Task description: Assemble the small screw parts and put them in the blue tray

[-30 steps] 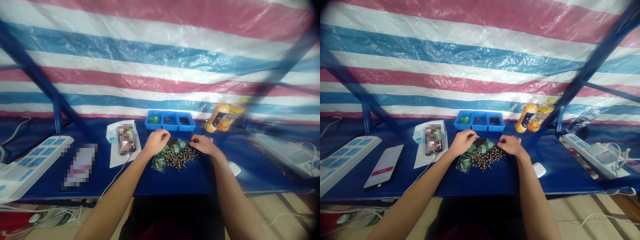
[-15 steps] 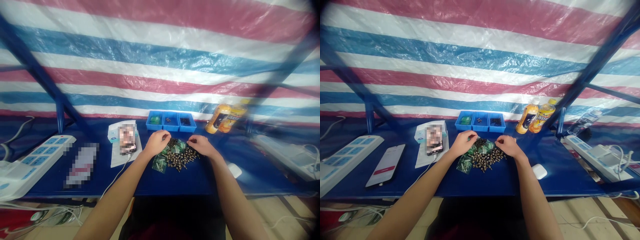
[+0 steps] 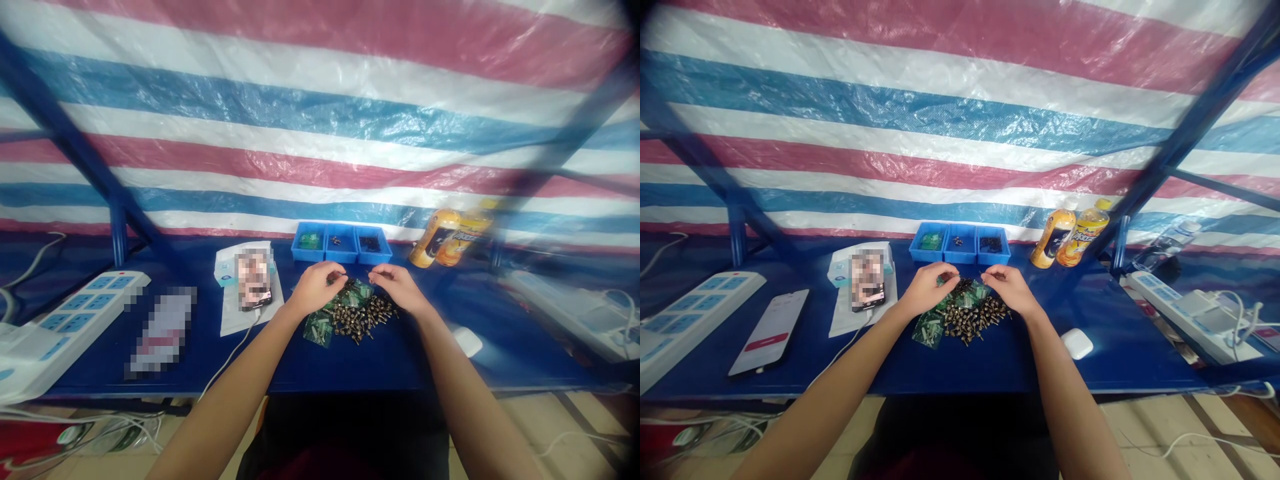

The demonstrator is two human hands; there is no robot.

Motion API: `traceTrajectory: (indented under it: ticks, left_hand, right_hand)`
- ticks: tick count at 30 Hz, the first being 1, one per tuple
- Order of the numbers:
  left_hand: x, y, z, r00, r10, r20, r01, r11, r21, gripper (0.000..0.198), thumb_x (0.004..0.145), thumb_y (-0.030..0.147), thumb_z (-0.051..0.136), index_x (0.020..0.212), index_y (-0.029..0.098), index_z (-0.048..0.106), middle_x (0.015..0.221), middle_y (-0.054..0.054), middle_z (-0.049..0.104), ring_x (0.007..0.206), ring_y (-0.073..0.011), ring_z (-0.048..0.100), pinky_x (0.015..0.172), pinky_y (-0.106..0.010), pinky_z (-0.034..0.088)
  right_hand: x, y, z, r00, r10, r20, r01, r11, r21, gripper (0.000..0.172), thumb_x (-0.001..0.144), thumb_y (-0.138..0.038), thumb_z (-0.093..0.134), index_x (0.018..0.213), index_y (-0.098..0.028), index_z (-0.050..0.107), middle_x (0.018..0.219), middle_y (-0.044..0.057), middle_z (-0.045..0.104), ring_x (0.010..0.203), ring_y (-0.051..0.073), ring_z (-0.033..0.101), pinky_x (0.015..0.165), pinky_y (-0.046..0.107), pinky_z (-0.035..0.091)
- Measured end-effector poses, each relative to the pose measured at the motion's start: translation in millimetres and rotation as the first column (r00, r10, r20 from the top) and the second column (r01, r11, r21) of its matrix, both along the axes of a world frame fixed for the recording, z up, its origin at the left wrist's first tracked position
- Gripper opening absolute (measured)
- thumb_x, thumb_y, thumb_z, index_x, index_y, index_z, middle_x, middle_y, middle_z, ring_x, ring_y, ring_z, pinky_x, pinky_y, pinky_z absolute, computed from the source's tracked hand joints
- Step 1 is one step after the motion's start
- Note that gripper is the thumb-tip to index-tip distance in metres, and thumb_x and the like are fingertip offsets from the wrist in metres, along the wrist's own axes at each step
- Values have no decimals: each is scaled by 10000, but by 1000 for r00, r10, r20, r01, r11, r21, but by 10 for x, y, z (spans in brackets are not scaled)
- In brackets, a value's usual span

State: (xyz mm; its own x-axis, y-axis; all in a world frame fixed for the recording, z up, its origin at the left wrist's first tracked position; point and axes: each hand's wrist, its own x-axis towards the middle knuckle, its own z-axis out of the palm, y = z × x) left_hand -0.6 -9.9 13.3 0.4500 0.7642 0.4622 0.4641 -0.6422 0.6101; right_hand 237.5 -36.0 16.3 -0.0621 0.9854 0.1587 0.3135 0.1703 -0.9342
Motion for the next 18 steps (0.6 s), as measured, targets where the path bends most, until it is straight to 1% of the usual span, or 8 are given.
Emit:
traceTrajectory:
  ticks: [2, 4, 8, 13, 17, 18]
  left_hand:
    - [24, -25, -2, 999, -41, -9, 41, 999, 30, 195, 901, 364, 628, 1040, 238, 678, 920, -21, 704, 829, -175, 649, 755, -292, 508]
    - [51, -54, 2, 997, -75, -23, 77, 994, 73, 233, 880, 374, 669, 1074, 246, 669, 928, -21, 700, 839, -175, 646, 774, -298, 512]
    - [89, -93, 25, 995, -90, -49, 97, 982, 162, 194, 890, 365, 674, 1042, 245, 665, 933, -27, 705, 891, -189, 652, 837, -325, 504]
    - [90, -104, 29, 991, -100, -88, 118, 963, 242, 111, 925, 322, 632, 985, 239, 676, 951, -37, 717, 920, -198, 656, 864, -340, 494]
    - [99, -110, 11, 989, -99, -114, 127, 953, 274, 122, 955, 306, 583, 981, 238, 681, 957, -39, 716, 918, -197, 652, 866, -336, 492]
    - [103, -112, 8, 987, -102, -125, 134, 950, 283, 137, 967, 297, 560, 980, 239, 684, 967, -40, 715, 927, -196, 651, 875, -337, 489]
  right_hand:
    - [-85, 21, -34, 994, -69, -84, 72, 997, 26, 379, 721, -569, 754, 756, -201, 670, 750, 30, 673, 718, 183, 588, 721, 325, 475]
    - [-158, 40, -74, 987, -95, -127, 103, 993, 57, 368, 719, -563, 762, 745, -209, 667, 733, 25, 661, 689, 175, 580, 685, 318, 473]
    - [-256, 44, -129, 993, -35, -114, 47, 994, 102, 326, 761, -535, 747, 761, -218, 671, 746, 19, 662, 673, 165, 582, 665, 311, 481]
    - [-318, 9, -153, 997, 30, -77, -17, 985, 171, 301, 813, -509, 707, 893, -220, 683, 879, 40, 696, 770, 181, 621, 736, 325, 504]
    - [-341, -6, -161, 996, 62, -58, -53, 989, 141, 335, 856, -485, 656, 1068, -228, 689, 941, 44, 718, 806, 188, 637, 756, 329, 509]
    - [-346, -6, -162, 997, 60, -49, -53, 990, 133, 339, 866, -482, 640, 1086, -229, 691, 959, 46, 724, 819, 191, 642, 761, 331, 511]
